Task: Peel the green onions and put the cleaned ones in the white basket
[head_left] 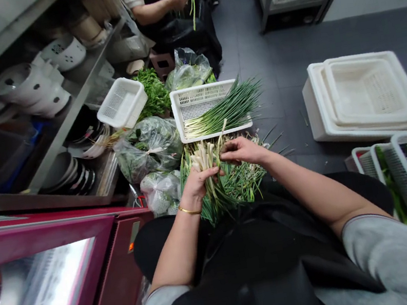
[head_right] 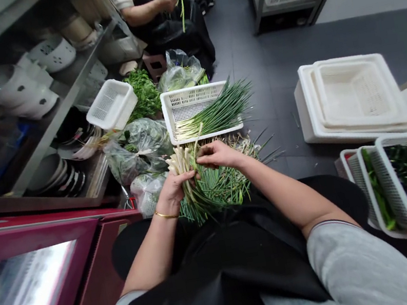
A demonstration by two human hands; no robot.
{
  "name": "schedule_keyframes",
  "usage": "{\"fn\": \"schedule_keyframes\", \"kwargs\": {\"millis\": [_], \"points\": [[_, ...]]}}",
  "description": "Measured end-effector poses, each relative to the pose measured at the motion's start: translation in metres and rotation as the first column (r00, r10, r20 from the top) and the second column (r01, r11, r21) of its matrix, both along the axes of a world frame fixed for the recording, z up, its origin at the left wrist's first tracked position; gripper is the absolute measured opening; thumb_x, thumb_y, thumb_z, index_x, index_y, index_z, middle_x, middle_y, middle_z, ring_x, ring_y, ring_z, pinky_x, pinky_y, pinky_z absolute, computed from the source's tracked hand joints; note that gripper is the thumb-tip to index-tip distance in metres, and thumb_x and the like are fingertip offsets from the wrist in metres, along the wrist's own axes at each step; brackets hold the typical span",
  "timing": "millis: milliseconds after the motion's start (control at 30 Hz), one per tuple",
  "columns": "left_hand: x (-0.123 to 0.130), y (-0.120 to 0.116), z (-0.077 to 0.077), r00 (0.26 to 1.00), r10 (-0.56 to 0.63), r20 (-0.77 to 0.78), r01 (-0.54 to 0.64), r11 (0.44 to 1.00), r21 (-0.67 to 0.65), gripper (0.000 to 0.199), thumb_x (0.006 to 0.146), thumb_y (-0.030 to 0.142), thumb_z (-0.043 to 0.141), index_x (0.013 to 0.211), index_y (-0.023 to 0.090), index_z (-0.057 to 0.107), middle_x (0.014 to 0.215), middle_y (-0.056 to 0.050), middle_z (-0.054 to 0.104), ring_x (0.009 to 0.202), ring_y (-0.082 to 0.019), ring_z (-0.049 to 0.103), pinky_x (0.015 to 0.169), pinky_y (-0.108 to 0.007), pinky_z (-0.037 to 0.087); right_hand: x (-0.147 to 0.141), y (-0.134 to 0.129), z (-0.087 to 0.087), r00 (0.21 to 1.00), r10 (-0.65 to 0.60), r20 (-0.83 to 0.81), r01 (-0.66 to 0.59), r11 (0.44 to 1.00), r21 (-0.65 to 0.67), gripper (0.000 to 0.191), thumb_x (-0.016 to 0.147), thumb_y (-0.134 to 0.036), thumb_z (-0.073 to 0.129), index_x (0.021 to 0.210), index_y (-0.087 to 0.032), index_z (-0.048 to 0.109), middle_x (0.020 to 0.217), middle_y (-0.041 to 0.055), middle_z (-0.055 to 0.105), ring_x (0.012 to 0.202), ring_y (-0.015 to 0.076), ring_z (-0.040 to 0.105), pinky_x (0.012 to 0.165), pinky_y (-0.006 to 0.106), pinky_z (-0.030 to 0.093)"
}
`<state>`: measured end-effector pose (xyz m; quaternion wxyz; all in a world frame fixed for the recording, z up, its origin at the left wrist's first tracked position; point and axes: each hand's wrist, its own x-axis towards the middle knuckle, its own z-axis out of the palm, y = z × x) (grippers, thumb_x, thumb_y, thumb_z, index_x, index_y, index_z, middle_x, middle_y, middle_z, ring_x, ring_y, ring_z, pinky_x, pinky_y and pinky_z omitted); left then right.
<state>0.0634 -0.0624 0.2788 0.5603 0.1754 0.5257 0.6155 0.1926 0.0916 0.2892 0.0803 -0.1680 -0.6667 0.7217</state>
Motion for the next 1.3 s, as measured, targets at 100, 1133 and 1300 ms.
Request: {"fn": "schedule_keyframes", "kwargs": {"millis": [100,1133,1300], "points": [[-0.006,-0.005,-0.003,0.998,-0.056,0.023,0.057,0.998,-0.030,0.034,0.053,0.026,0.083,0.075,0.012,0.063,0.059,-0.002,0.064,0.053,-0.014,0.061,0.044,-0.021,0.041,0.013,0.021,0.003,0.962,-0.269,-0.049,0.270,0.963,0.020,0.030,0.071,-0.040,0.075,0.072,-0.014,0.059,0.049,-0.0048,0.052,0.040,0.0064,0.046,0.038,0.019,0.038],[-0.033,-0.010,-0.005,0.994,0.039,-0.106,-0.042,0.999,-0.028,0.025,0.054,0.021,0.077,0.073,0.013,0.063,0.063,0.000,0.063,0.050,-0.009,0.054,0.042,-0.019,0.041,0.058,0.015,0.009,0.955,0.161,0.248,-0.245,0.901,0.359,0.026,0.073,-0.039,0.067,0.067,-0.015,0.059,0.061,-0.0027,0.051,0.058,0.0093,0.042,0.058,0.025,0.034],[-0.008,0.002,-0.003,0.993,-0.025,-0.113,0.019,0.998,-0.054,0.037,0.054,0.023,0.082,0.086,0.013,0.067,0.080,-0.006,0.070,0.063,-0.015,0.062,0.042,-0.020,0.042,0.062,0.009,0.007,0.964,0.121,0.238,-0.207,0.902,0.379,0.026,0.073,-0.039,0.067,0.071,-0.014,0.062,0.065,-0.0004,0.055,0.061,0.0104,0.047,0.060,0.026,0.037]]}}
